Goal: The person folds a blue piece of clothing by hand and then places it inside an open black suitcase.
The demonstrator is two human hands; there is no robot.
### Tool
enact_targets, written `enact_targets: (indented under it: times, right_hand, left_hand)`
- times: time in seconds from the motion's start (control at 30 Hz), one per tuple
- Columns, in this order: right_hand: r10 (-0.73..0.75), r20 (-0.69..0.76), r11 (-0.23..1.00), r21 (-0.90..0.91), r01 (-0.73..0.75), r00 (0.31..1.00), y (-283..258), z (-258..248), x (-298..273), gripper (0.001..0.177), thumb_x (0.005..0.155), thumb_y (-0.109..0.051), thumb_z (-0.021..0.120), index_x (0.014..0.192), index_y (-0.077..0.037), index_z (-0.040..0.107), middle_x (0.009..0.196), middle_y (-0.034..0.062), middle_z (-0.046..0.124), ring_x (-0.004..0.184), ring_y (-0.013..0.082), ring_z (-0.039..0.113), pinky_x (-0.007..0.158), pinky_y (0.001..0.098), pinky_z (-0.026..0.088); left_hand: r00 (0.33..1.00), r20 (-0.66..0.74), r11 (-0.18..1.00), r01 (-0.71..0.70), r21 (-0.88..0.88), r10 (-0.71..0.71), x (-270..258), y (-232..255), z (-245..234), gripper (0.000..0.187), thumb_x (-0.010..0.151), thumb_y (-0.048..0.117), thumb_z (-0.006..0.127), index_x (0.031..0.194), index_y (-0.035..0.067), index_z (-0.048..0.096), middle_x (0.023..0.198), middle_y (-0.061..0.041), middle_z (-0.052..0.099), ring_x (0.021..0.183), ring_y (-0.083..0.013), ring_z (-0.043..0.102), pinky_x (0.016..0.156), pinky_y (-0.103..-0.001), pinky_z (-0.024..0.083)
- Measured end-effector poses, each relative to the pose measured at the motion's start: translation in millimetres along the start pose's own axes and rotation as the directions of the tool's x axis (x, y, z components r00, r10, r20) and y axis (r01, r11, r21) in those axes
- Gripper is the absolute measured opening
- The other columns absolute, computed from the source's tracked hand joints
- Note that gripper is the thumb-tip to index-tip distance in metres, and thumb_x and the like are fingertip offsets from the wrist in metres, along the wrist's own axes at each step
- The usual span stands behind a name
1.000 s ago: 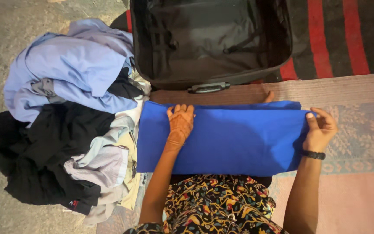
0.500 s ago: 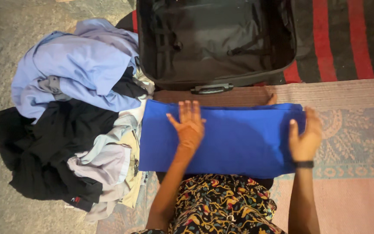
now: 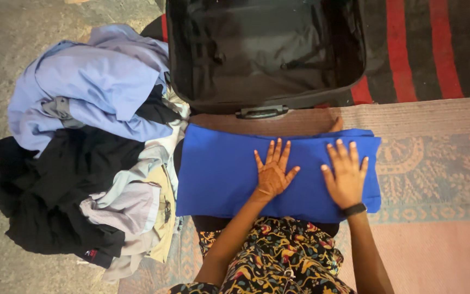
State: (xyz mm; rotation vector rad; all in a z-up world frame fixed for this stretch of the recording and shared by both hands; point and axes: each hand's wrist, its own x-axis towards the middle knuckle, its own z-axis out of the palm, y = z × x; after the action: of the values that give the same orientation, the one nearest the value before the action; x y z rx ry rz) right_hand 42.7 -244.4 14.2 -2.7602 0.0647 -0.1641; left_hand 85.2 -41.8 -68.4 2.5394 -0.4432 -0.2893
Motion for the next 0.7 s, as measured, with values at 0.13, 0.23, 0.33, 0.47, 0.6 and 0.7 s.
enact_targets:
  times: [0.13, 0.23, 0.33, 0.47, 0.6, 0.7]
  right_hand:
    - [0.056, -0.121, 0.960, 0.278, -0.020, 0.991, 42, 13, 10, 0.053, 0.104, -0.033, 0.052, 0.152, -0.010, 0.048, 0.161, 0.0213, 0.041, 0.153, 0.0429, 0.030, 0.124, 0.0593, 0.019]
    - [0.118, -0.093, 0.901, 0.428, -0.067, 0.989, 72, 20, 15, 0.047, 0.109, -0.033, 0.046, 0.149, -0.011, 0.053, 0.160, 0.0216, 0.047, 0.154, 0.0413, 0.036, 0.129, 0.0507, 0.023]
    - [0.150, -0.012, 0.899, 0.418, -0.131, 0.989, 84, 9, 23, 0.045, 0.111, -0.035, 0.045, 0.149, -0.013, 0.056, 0.158, 0.0199, 0.050, 0.153, 0.0379, 0.041, 0.129, 0.0510, 0.028]
    - [0.101, -0.124, 0.993, 0.080, -0.092, 0.987, 45, -13, 24, 0.050, 0.106, -0.032, 0.052, 0.149, -0.006, 0.054, 0.157, 0.0233, 0.048, 0.150, 0.0417, 0.035, 0.115, 0.0698, 0.014]
    - [-0.160, 0.010, 0.985, -0.067, 0.161, 0.987, -31, 10, 18, 0.055, 0.097, -0.042, 0.058, 0.144, -0.014, 0.060, 0.152, 0.0089, 0.055, 0.150, 0.0256, 0.040, 0.117, 0.0731, 0.015]
    - [-0.229, 0.259, 0.942, -0.184, 0.281, 0.938, -62, 32, 14, 0.055, 0.092, -0.049, 0.059, 0.137, -0.019, 0.062, 0.144, -0.0010, 0.058, 0.146, 0.0209, 0.040, 0.112, 0.0784, 0.013]
  left_hand:
    - [1.000, 0.014, 1.000, 0.004, 0.007, -0.004, 1, -10, 1, 0.084, 0.098, 0.061, 0.045, 0.165, 0.018, 0.019, 0.172, -0.013, 0.018, 0.158, -0.0323, 0.014, 0.119, -0.070, -0.005]
    - [1.000, 0.018, 1.000, 0.006, -0.002, -0.006, 0, -10, 2, 0.083, 0.099, 0.061, 0.044, 0.165, 0.018, 0.019, 0.171, -0.013, 0.018, 0.158, -0.0323, 0.014, 0.119, -0.069, -0.005]
    - [1.000, -0.011, 1.000, -0.010, 0.014, 0.011, 1, -11, 3, 0.083, 0.098, 0.060, 0.045, 0.165, 0.018, 0.020, 0.171, -0.013, 0.019, 0.158, -0.0322, 0.015, 0.119, -0.069, -0.004]
    - [1.000, -0.003, 1.000, 0.002, 0.013, -0.002, -2, -12, 8, 0.083, 0.098, 0.059, 0.045, 0.165, 0.019, 0.020, 0.171, -0.012, 0.020, 0.158, -0.0314, 0.015, 0.120, -0.069, -0.003]
    - [1.000, -0.016, 0.999, -0.020, 0.046, 0.020, 1, -15, 9, 0.082, 0.098, 0.058, 0.046, 0.165, 0.019, 0.021, 0.171, -0.013, 0.019, 0.159, -0.0317, 0.015, 0.119, -0.069, -0.003]
    - [0.999, -0.017, 0.991, -0.043, 0.126, 0.046, -2, -17, 11, 0.086, 0.093, 0.054, 0.048, 0.166, 0.019, 0.021, 0.172, -0.013, 0.020, 0.159, -0.0312, 0.015, 0.118, -0.069, -0.002]
